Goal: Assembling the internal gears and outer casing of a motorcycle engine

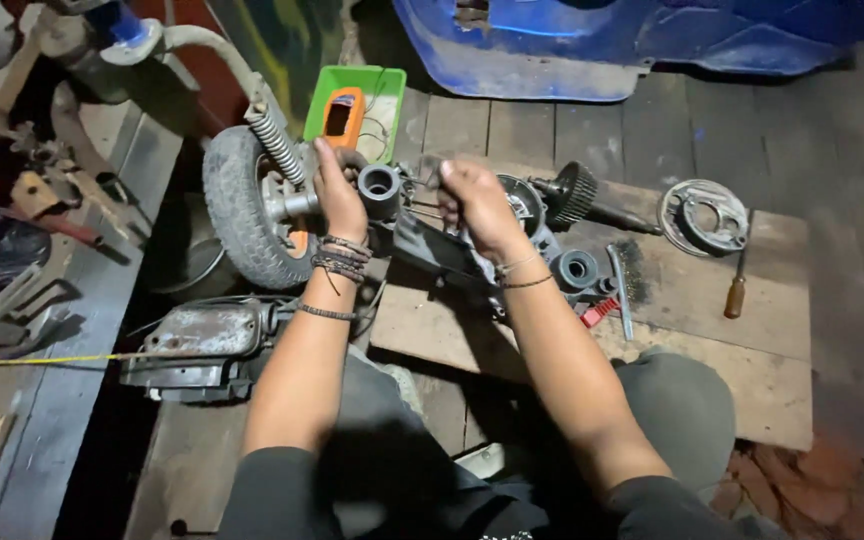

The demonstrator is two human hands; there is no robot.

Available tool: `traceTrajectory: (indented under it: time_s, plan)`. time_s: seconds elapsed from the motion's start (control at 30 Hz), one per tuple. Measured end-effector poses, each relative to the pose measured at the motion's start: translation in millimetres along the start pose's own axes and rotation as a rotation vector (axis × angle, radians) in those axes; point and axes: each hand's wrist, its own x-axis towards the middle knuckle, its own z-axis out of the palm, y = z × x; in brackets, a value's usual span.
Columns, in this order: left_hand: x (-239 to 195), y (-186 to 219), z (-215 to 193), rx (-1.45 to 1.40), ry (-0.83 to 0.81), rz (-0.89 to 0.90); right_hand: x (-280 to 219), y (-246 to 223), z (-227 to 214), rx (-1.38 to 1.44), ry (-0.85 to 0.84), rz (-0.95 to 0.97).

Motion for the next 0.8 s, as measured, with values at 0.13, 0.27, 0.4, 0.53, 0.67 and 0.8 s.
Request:
traceTrajectory:
  time_s: [0.13,0.27,0.4,0.53,0.67,0.8]
  plan:
    - [0.9,3.2,3.3,-0.045,-0.007,-0.024,2.7,-37.8,-3.1,0.034,0.059,-0.090]
    - [2.3,7.3,11.2,-0.093,-0.003,-0.051,-0.3,-94.0,8.0,-0.182,0.025,-0.097]
    - [6.9,13.1,19.9,-0.045,0.020,-0.064,1.8,-127.7,3.5,-0.352,0.038,-0.065]
    - [9.1,13.4,22.5,0.022,-0.052,0.010,2.7,-98.4,-61.4,-0.409,0.044,-0.135]
    - [26.7,-9.3,21.8,0.039,0.018,0.008,-10.5,-54.5,-129.4,-0.632,0.210,0.000]
    - [30.5,-3.0,18.9,0.233,0.030,-0.023,4.7,-24.4,-175.3,-0.654,0.302,0.006]
